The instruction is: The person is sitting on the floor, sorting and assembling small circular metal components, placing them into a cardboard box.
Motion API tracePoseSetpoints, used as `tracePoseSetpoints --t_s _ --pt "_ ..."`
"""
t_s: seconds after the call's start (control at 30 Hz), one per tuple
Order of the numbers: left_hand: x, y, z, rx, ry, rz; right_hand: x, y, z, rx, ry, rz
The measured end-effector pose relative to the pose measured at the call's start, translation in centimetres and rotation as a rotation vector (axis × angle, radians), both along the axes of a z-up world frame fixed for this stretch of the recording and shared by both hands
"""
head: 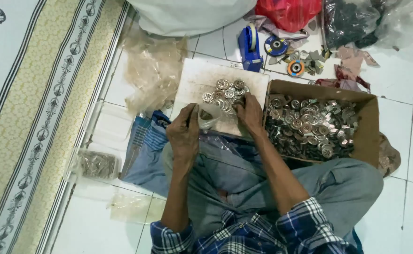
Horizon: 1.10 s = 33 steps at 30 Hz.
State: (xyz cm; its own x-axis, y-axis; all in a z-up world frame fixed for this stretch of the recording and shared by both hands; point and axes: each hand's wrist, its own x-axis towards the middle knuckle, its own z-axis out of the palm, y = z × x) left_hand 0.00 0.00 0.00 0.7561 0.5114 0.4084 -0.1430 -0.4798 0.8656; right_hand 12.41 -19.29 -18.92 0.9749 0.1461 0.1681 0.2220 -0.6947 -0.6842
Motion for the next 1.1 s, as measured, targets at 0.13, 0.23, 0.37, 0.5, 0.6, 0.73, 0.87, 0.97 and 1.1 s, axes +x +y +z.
tracePoseSetpoints --t_s 0.13,0.23,0.37,0.5,0.6,0.73,0.87,0.97,1.1 --pt "0.1 0.3 -0.6 -0.106 -0.035 0.013 -0.7 0.5 1.3 0.090 0.132 -0.028" --pt "-0.2 0.2 0.1 -0.147 -0.063 0.010 -0.8 2.6 2.3 0.159 0.054 0.096" --pt "-0.6 0.5 0.8 -0.093 -0.026 0.027 -0.1 4.7 2.2 0.001 0.000 0.297" --pt "-0.7 0.9 -0.7 -0.123 -0.066 0.032 -0.1 4.9 -1.5 -0.058 0.010 0.262" --pt "-1.0 0.0 1.9 -0.081 -0.051 0.009 -3.1 3.8 3.2 0.228 0.090 0.107" --pt "0.2 -0.9 0.3 -0.083 -0.052 -0.009 -3.6 -1.0 1.0 0.506 0.230 -0.120" --pt "0.9 -2.2 2.6 0.058 -0.064 -0.080 -3.9 -2.8 1.5 1.139 0.447 -0.184" --pt "1.1 -2.9 3.8 0.077 -0.061 -0.115 -3.7 -3.4 1.0 1.234 0.423 -0.230" --pt "1.7 -3.1 2.4 0.151 0.012 -0.141 -5.6 -3.1 5.7 1.475 0.280 -0.132"
